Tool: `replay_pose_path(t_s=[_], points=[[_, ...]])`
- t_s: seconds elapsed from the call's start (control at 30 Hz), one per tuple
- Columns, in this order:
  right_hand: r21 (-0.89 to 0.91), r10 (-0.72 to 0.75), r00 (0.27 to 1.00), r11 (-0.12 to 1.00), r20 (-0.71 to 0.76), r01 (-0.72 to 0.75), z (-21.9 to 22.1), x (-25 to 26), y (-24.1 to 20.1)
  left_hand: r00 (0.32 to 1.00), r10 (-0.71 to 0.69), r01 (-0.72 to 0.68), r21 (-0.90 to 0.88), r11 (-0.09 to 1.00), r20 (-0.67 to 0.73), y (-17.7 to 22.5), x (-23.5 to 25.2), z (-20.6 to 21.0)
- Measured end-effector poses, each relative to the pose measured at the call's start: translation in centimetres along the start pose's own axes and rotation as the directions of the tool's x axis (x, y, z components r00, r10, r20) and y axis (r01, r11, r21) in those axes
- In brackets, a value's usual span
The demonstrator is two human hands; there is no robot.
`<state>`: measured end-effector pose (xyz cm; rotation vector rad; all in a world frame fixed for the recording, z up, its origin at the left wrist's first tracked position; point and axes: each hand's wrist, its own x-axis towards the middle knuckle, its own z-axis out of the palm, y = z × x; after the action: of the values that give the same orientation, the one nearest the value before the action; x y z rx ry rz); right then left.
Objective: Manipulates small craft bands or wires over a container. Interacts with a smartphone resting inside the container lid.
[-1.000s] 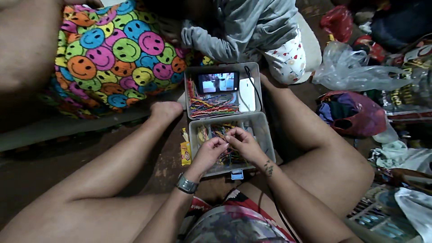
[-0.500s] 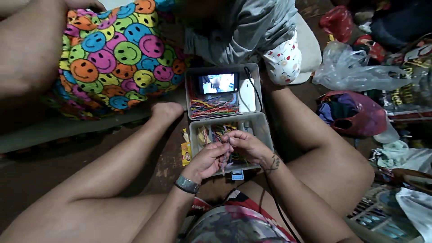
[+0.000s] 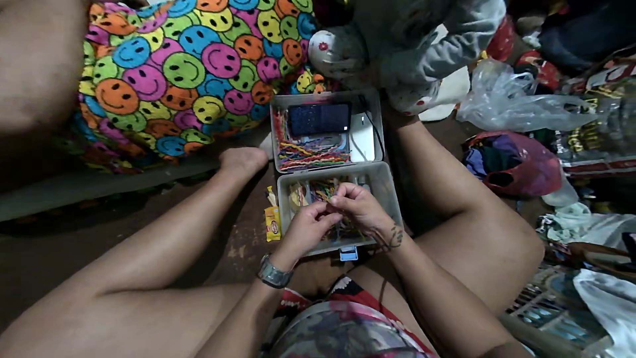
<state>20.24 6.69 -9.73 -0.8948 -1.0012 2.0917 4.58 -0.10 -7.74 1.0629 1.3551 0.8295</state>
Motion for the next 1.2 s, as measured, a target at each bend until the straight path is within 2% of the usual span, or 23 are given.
replay_pose_path(t_s=[0.03,0.1,0.17,0.23,0.27,0.37,0.43,0.5,0.6,0.67,0.73,0.8,0.87,0.97,1.07,1.2], points=[[-0.015,-0.003,1.0,1.0,-0.03,0.002,0.2,0.1,0.1,1.0,0.019,-0.018,0.067,0.998,-0.012,-0.1,0.0,-0.1],[-0.078,-0.011,0.999,0.997,-0.039,0.008,0.4,0.2,0.2,0.999,-0.032,0.034,0.056,0.998,-0.035,0.1,0.0,-0.1],[-0.166,0.014,0.998,0.986,0.056,-0.004,-0.1,0.4,-0.1,0.989,-0.143,0.139,-0.123,0.983,-0.027,0.3,0.1,-0.1],[-0.208,0.037,0.984,0.978,0.175,0.0,-0.9,0.5,-0.1,0.972,-0.231,0.229,-0.332,0.915,0.033,0.2,0.1,-0.4],[-0.21,0.038,0.983,0.978,0.18,0.001,-1.1,0.5,-0.1,0.965,-0.252,0.26,-0.396,0.881,0.073,0.1,0.0,-0.5],[-0.16,0.04,0.997,0.987,0.073,-0.028,-1.0,0.5,-0.1,0.954,-0.253,0.3,-0.474,0.828,0.161,0.1,0.0,-0.4],[-0.083,0.043,0.999,0.996,0.03,-0.041,-0.7,0.5,0.0,0.96,-0.232,0.276,-0.429,0.86,0.154,0.3,0.2,-0.1],[-0.037,0.047,0.999,0.998,-0.015,-0.048,-0.4,0.5,0.2,0.974,-0.206,0.225,-0.289,0.93,0.094,0.5,0.4,0.1],[-0.097,0.055,0.998,0.994,-0.043,-0.059,-0.3,0.6,0.5,0.984,-0.175,0.177,-0.111,0.978,0.03,0.3,0.6,0.0],[-0.17,0.071,0.997,0.983,0.039,-0.063,-0.6,0.6,0.2,0.978,-0.21,0.208,-0.156,0.966,0.008,0.3,0.6,0.0],[-0.196,0.065,0.988,0.98,0.139,-0.037,-1.2,0.6,0.1,0.964,-0.266,0.263,-0.282,0.923,0.028,0.5,0.5,-0.1],[-0.184,0.044,0.993,0.983,0.114,-0.022,-1.4,0.6,0.0,0.958,-0.275,0.286,-0.334,0.898,0.083,0.5,0.4,-0.3],[-0.125,0.04,0.998,0.992,0.049,-0.033,-1.2,0.6,0.1,0.966,-0.24,0.26,-0.309,0.915,0.1,0.6,0.4,-0.3],[-0.054,0.044,0.999,0.998,-0.004,-0.044,-0.9,0.6,0.3,0.983,-0.177,0.185,-0.192,0.964,0.054,0.5,0.6,-0.1],[-0.102,0.059,0.998,0.993,-0.019,-0.061,-0.4,0.7,0.4,0.987,-0.16,0.16,-0.102,0.982,0.006,0.3,0.7,-0.3],[-0.169,0.068,0.985,0.985,0.157,-0.041,-1.3,0.6,0.2,0.971,-0.235,0.239,-0.342,0.909,0.054,0.2,0.6,-0.6]])
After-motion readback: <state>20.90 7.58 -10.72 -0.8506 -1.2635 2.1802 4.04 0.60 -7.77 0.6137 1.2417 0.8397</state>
